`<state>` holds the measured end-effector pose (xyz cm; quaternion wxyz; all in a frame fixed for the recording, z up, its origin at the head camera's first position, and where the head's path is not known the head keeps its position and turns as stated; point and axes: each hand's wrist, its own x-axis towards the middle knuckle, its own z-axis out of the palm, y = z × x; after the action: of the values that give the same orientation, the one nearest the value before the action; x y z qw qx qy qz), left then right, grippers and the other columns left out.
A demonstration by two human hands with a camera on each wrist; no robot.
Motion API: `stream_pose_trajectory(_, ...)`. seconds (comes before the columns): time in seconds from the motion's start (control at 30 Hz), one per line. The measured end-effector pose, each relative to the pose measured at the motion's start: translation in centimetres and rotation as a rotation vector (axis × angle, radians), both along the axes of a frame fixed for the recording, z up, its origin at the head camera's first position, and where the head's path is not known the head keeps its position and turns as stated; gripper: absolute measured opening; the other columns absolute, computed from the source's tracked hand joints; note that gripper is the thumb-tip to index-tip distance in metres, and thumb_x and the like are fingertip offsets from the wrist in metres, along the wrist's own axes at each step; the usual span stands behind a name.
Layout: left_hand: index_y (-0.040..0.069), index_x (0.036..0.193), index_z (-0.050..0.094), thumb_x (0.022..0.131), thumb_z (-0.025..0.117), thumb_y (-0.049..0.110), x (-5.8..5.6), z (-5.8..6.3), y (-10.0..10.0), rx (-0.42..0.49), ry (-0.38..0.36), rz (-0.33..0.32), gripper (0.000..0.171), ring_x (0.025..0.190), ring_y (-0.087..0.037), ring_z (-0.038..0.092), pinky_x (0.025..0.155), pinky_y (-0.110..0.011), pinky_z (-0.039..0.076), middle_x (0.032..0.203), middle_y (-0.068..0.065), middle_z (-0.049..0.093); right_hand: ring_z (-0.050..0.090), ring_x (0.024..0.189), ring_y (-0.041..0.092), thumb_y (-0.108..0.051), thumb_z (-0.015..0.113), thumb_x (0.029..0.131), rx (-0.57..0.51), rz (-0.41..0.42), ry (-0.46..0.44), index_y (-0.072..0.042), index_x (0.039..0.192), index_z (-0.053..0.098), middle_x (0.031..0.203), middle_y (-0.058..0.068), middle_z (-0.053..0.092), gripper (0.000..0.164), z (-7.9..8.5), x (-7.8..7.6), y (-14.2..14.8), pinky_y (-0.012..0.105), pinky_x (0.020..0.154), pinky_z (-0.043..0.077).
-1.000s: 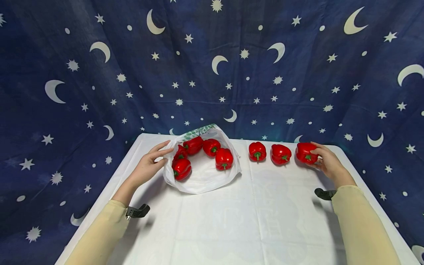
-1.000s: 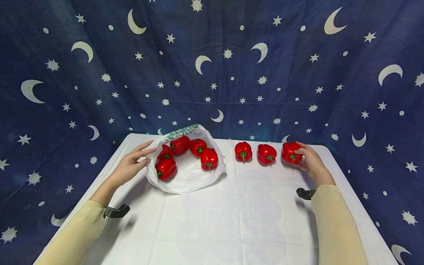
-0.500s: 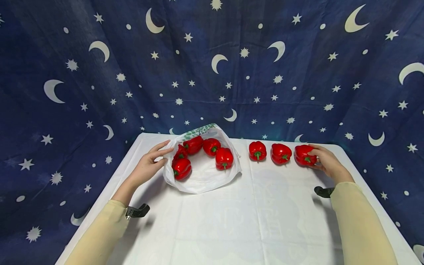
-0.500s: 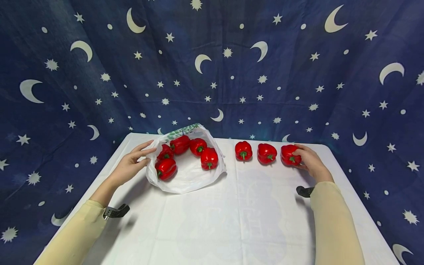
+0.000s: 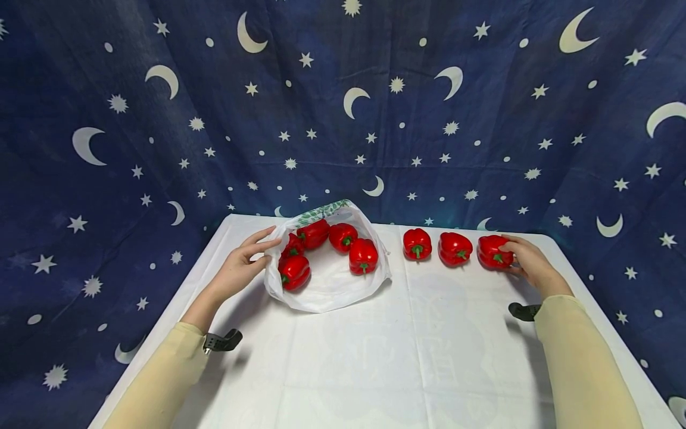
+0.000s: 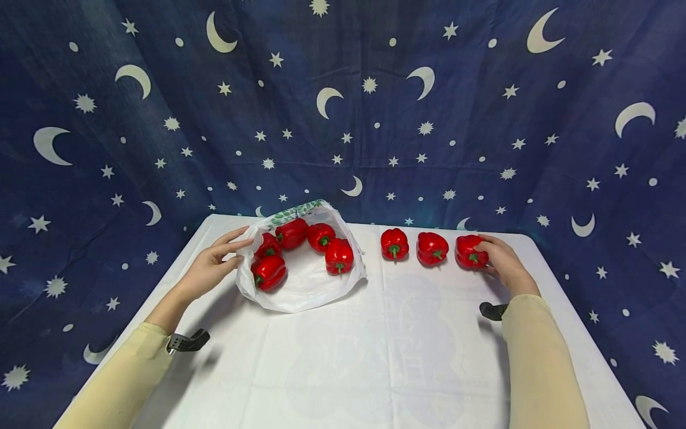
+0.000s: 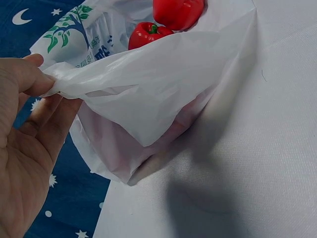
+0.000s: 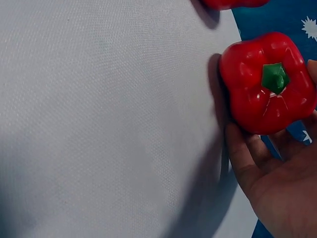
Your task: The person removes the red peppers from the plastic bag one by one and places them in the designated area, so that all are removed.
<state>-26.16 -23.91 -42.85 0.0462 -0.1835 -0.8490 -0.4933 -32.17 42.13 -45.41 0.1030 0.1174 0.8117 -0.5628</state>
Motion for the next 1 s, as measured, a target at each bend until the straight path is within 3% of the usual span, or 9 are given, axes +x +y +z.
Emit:
stream_pose_trajectory(0.1,0.020,0.138,0.068,0.100,0.063,0.007,0.0,0.0,0.0,0.002,0.002,-0.003,0.040,0.149,-0.015,0.030,0.108,-0.045,0.043,0.159,0.013,0.039,0.028,0.141,0.047,-0.033,0.046,0.106,0.000,-0.002,0.000,-0.009,0.165,0.006,0.165,0.030,0.012,0.075,0.0,0.1,0.0,0.030,0.092,0.052)
stream_pose_trajectory(0.33,0.020,0.137,0.068,0.100,0.062,0.006,0.1,0.0,0.0,0.014,0.010,-0.017,0.040,0.149,-0.017,0.030,0.108,-0.056,0.038,0.159,0.012,0.040,0.023,0.146,0.049,-0.032,0.045,0.105,-0.011,-0.013,-0.013,-0.007,0.164,0.003,0.165,0.030,0.010,0.076,0.1,0.2,0.0,0.041,0.109,0.042)
stream_pose_trajectory(0.63,0.019,0.138,0.068,0.100,0.062,0.005,0.0,-0.1,0.0,0.016,0.005,-0.015,0.041,0.149,-0.016,0.029,0.109,-0.055,0.038,0.159,0.012,0.039,0.023,0.146,0.049,-0.033,0.045,0.105,-0.018,-0.033,-0.011,-0.008,0.164,0.002,0.166,0.030,0.008,0.078,0.1,0.4,0.0,0.035,0.103,0.048)
stream_pose_trajectory(0.83,0.018,0.138,0.067,0.100,0.063,0.005,0.0,-0.1,0.0,0.014,0.007,-0.013,0.040,0.149,-0.017,0.029,0.109,-0.050,0.039,0.159,0.011,0.039,0.034,0.140,0.045,-0.033,0.044,0.105,0.030,-0.071,0.018,-0.006,0.164,0.008,0.165,0.031,0.013,0.074,1.1,0.9,0.3,0.038,0.107,0.045)
stream_pose_trajectory(1.0,0.007,0.140,0.064,0.100,0.059,0.001,1.4,1.6,0.9,0.006,-0.010,-0.006,0.040,0.150,-0.023,0.028,0.110,-0.049,0.038,0.161,0.002,0.038,0.033,0.140,0.047,-0.033,0.038,0.106,0.087,-0.076,0.104,0.000,0.163,0.015,0.162,0.032,0.021,0.069,2.3,1.4,0.5,0.049,0.110,0.040)
